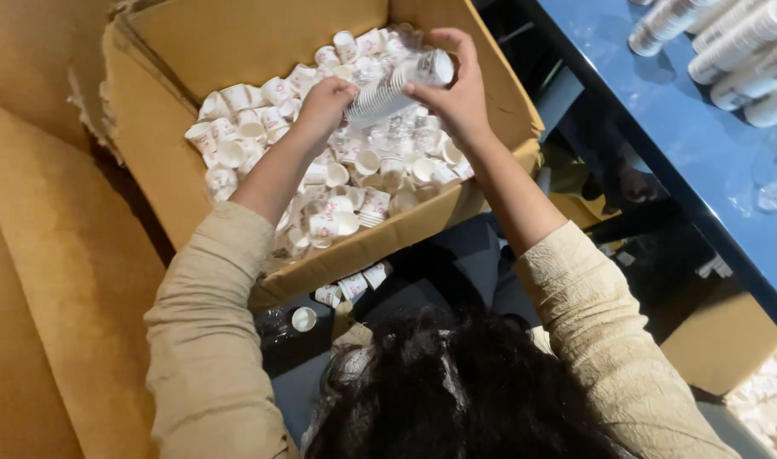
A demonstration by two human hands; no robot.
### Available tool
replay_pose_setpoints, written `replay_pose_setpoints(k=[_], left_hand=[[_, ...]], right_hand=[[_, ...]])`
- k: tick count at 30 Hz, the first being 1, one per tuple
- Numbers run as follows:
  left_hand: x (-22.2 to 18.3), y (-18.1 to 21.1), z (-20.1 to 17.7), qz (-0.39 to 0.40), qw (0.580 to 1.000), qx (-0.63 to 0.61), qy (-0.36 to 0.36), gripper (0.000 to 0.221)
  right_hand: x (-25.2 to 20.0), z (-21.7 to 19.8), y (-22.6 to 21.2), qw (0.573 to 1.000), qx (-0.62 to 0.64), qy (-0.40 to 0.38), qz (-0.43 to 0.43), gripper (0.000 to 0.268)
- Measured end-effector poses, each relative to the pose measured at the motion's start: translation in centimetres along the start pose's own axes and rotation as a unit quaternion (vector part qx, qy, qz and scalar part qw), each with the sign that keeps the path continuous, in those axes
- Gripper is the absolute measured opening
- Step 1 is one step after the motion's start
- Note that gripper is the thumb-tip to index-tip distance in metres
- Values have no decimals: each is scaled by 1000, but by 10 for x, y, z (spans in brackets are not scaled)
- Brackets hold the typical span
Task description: Sorting and stacking small paper cups from a large cardboard box onto a table.
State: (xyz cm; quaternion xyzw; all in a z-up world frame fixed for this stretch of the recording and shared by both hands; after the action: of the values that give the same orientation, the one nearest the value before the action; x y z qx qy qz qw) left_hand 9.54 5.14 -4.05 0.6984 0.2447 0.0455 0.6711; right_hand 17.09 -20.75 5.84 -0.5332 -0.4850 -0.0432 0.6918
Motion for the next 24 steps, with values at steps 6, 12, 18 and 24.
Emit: replay_pose_setpoints(k=[6,12,18,24], left_hand=[[-44,110,148,8,989,-116,-95,20],[-20,116,368,152,982,-46,-104,25],[-9,101,479,394,908,139,-25,49],[20,88,521,329,940,78,-50,59]], right_hand=[[-8,-80,-41,988,68,138,-17,65],[-50,-204,-73,924,-303,226,-49,53],[-95,-315,-57,801,-503,298,126,77],[-75,-352,-11,806,-512,278,102,62]])
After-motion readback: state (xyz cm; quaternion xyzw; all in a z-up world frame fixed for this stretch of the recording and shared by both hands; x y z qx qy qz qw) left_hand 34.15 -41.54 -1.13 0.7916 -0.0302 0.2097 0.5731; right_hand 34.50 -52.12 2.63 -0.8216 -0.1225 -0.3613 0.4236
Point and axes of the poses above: each hand's wrist, its own x-axis towards the middle knuckle, its own z-axis out of the palm, y = z × x, the point moved 2 cm from there along x, towards the middle knuckle, and after that the axes turned 8 degrees about -z, right-handed, at the moved point
